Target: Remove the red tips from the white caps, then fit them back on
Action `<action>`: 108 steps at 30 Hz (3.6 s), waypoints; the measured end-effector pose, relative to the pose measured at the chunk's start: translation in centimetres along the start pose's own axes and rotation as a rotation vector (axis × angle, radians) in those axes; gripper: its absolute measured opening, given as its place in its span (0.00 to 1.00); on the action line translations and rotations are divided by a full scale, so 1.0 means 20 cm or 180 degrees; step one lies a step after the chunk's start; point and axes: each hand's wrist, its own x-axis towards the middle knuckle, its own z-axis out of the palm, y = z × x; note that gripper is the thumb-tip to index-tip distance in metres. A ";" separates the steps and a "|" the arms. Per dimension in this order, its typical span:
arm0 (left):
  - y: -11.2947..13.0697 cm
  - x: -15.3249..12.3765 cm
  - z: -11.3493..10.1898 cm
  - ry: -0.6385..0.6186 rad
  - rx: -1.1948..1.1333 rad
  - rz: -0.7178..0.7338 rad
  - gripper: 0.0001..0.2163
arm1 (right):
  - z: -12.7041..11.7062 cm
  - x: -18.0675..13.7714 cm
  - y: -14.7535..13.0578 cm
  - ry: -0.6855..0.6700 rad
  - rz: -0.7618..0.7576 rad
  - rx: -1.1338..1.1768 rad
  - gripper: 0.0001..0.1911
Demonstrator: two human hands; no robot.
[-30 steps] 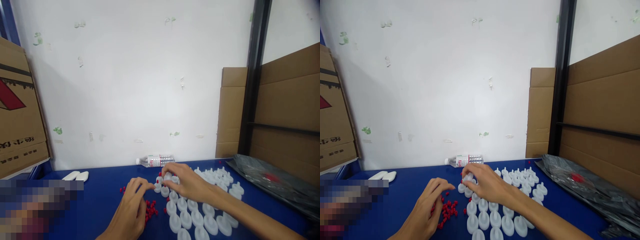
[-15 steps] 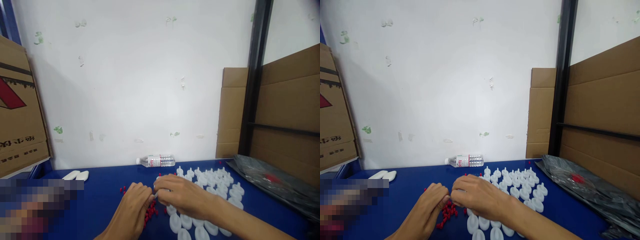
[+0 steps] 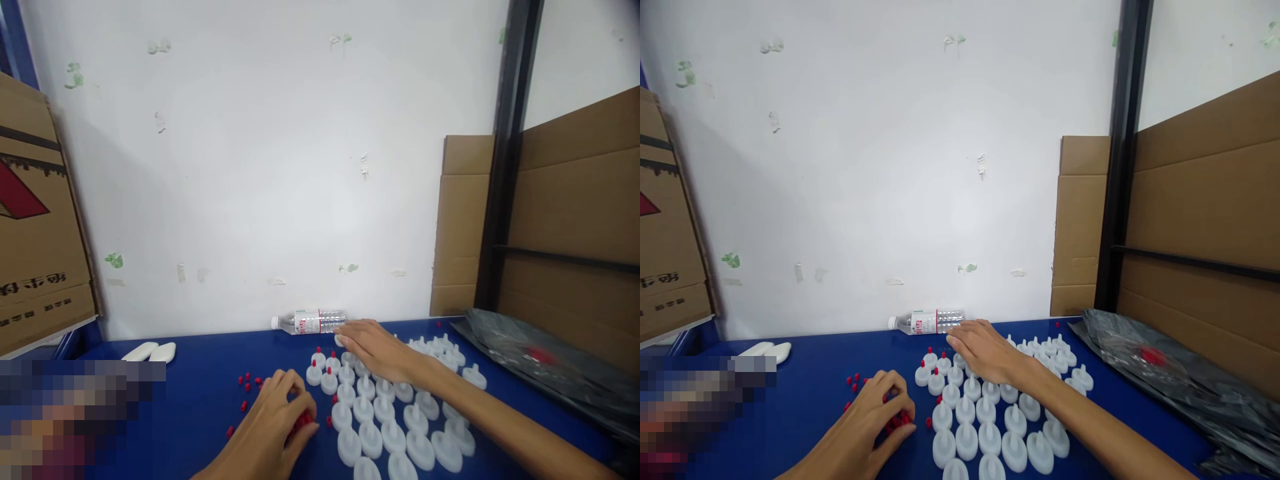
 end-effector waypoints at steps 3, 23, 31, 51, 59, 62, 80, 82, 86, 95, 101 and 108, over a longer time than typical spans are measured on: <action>-0.02 -0.01 0.03 -0.0110 0.0079 0.0002 0.08 | -0.02 0.00 0.00 -0.0152 0.0080 0.0000 0.24; 0.03 0.00 -0.06 0.0129 0.0083 -0.0038 0.10 | 0.00 0.02 -0.03 -0.0202 0.0806 -0.0352 0.01; 0.04 0.00 -0.08 0.0522 0.0077 -0.0125 0.10 | -0.10 0.03 -0.17 0.0271 0.0542 -0.0287 0.07; 0.07 0.00 -0.05 0.1272 -0.0321 0.0031 0.15 | -0.12 0.02 -0.38 0.0683 -0.1301 -0.0728 0.16; 0.09 0.00 -0.10 0.0112 -0.0612 0.0244 0.12 | -0.18 0.05 -0.03 0.0696 0.0319 -0.0539 0.04; 0.08 0.01 -0.10 -0.0117 -0.0560 0.0155 0.08 | -0.12 0.04 -0.01 0.0469 0.0478 -0.0459 0.06; 0.04 -0.01 -0.03 -0.0234 -0.0171 0.0158 0.08 | -0.02 0.03 -0.01 -0.0153 0.0487 -0.0220 0.08; 0.05 -0.01 -0.05 -0.0240 -0.0121 0.0153 0.09 | -0.02 0.03 -0.01 -0.0164 0.0489 -0.0199 0.05; 0.05 0.00 -0.06 -0.0281 -0.0053 0.0185 0.10 | -0.02 0.02 -0.01 -0.0150 0.0509 -0.0168 0.04; 0.04 0.00 -0.03 -0.0206 -0.0053 0.0233 0.11 | -0.01 0.03 0.00 -0.0265 0.0440 -0.0154 0.05; 0.04 0.00 -0.03 -0.0204 -0.0019 0.0270 0.10 | 0.01 0.02 0.01 -0.0326 0.0326 -0.0133 0.08; 0.03 -0.01 -0.04 -0.0105 0.0112 0.0207 0.10 | -0.05 0.02 -0.03 -0.0201 0.0218 -0.0036 0.21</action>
